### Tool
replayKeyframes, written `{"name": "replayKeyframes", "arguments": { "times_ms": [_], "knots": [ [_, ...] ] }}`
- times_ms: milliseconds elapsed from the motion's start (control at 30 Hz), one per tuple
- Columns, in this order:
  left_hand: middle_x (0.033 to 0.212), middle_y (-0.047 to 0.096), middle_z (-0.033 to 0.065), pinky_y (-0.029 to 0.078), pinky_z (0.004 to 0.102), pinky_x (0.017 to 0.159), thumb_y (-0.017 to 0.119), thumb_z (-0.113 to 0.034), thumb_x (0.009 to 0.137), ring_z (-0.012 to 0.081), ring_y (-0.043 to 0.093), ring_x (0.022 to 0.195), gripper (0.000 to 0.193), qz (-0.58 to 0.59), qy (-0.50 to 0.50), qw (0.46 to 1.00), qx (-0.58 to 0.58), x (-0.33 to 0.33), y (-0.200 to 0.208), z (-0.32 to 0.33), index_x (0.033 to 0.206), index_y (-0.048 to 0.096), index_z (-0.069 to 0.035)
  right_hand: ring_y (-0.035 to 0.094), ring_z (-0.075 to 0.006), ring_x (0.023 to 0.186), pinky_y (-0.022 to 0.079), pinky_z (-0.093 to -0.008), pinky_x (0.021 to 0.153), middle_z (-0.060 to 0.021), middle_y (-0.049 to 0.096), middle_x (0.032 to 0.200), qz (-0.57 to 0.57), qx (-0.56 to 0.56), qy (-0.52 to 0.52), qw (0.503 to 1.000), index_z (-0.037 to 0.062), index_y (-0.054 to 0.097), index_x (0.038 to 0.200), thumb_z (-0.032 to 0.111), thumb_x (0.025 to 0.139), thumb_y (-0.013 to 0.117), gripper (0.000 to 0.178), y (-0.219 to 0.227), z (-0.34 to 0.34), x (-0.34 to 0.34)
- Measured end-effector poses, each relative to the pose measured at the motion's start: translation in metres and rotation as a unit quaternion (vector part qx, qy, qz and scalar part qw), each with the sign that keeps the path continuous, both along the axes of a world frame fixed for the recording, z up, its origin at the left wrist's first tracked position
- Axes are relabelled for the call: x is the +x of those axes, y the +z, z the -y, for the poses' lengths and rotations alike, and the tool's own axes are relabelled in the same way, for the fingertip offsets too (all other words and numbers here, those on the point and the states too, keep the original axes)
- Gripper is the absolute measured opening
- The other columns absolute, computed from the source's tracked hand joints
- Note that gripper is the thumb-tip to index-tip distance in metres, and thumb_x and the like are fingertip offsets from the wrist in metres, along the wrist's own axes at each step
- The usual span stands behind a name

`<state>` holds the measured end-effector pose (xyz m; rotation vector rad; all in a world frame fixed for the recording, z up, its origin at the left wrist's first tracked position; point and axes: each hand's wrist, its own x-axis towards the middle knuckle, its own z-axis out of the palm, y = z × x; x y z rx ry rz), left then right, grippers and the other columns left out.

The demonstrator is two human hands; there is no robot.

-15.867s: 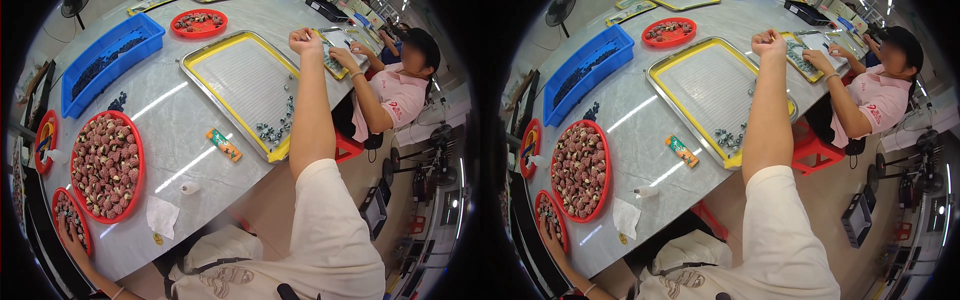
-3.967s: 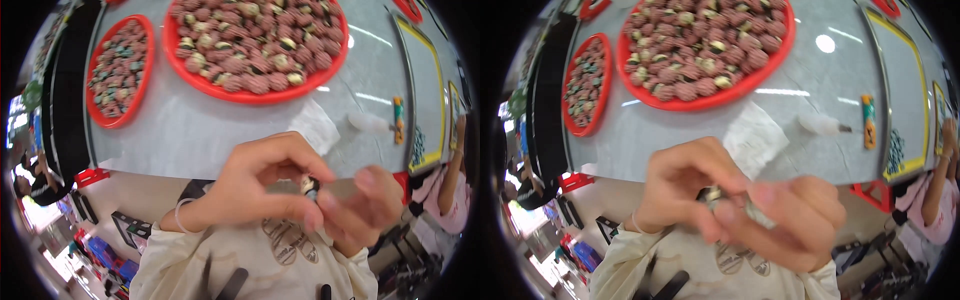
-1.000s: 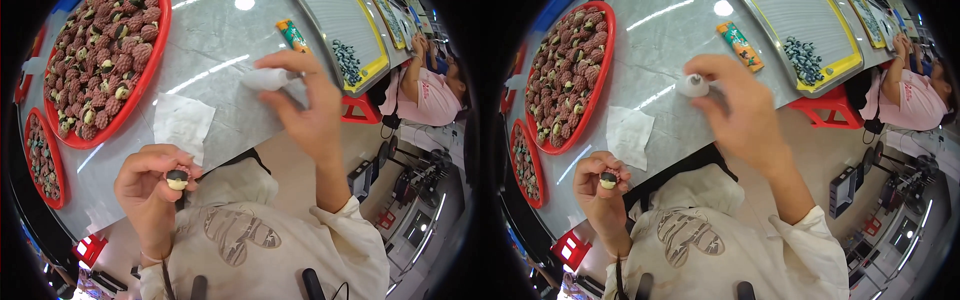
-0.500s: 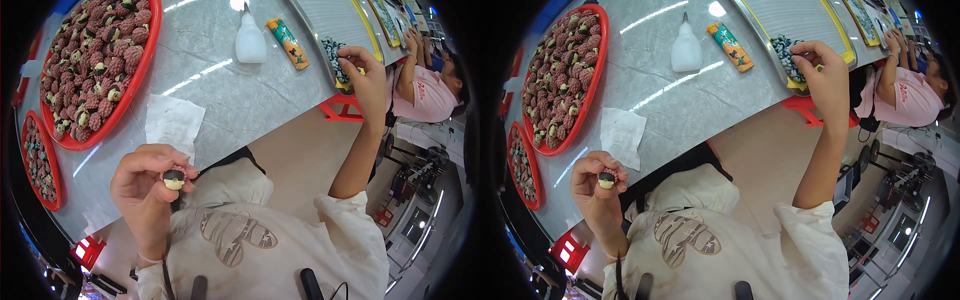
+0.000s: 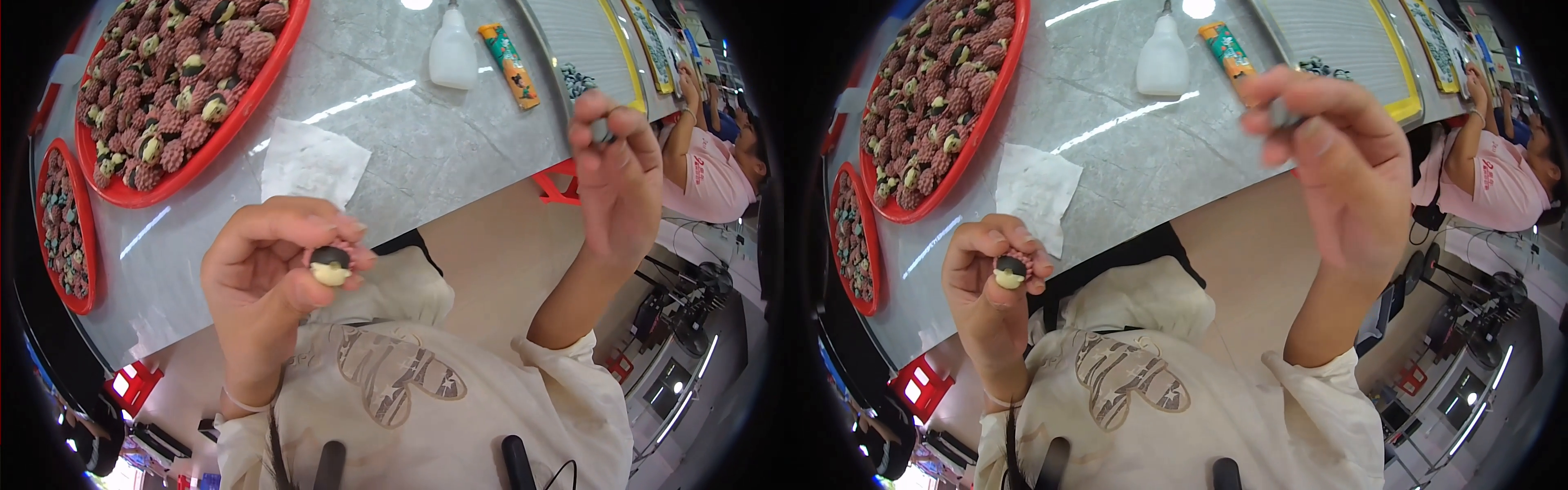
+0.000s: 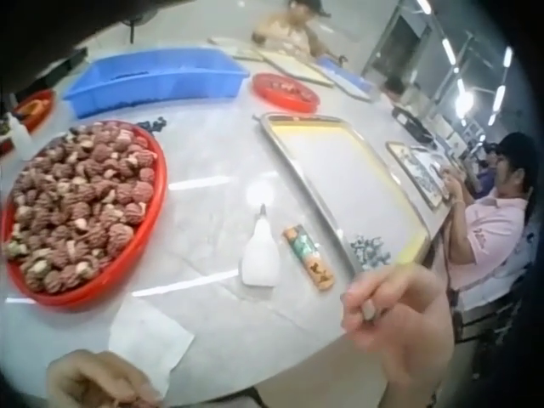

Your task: The person assembles miniature figurines by taking head pieces from a tray, applying adhesive with a dispenser bottle, attaching body pieces by hand, and sorting figurines and parts on trays.

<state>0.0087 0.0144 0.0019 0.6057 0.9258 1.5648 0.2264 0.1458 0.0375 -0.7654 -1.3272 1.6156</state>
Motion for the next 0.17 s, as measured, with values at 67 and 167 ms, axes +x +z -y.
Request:
{"name": "replayKeyframes", "arguments": {
  "times_ms": [67,167],
  "knots": [
    [0.090,0.054,0.0170,0.050,0.0265,0.062,0.067,-0.015,0.071,0.0208,0.058,0.073,0.032,0.012,-0.009,1.000,0.005,0.000,-0.002,-0.001,0.091,0.050,0.003,0.052,-0.0179,0.069,0.044,-0.0188,0.060,-0.0185,0.046,0.106,0.022,-0.003,0.060,0.998,-0.0020,0.051,0.099,0.010,0.079,0.056,0.024,-0.008,0.009,-0.016],
    [0.091,0.054,0.0175,0.050,0.0278,0.064,0.066,-0.011,0.071,0.0220,0.058,0.077,0.030,0.036,-0.021,0.999,0.021,-0.001,-0.002,0.001,0.093,0.050,0.004,0.051,-0.0165,0.077,0.043,-0.0159,0.058,-0.0176,0.047,0.104,0.016,0.006,0.169,0.985,0.0003,0.049,0.098,0.017,0.076,0.061,0.030,-0.016,0.014,-0.030]
  ]
}}
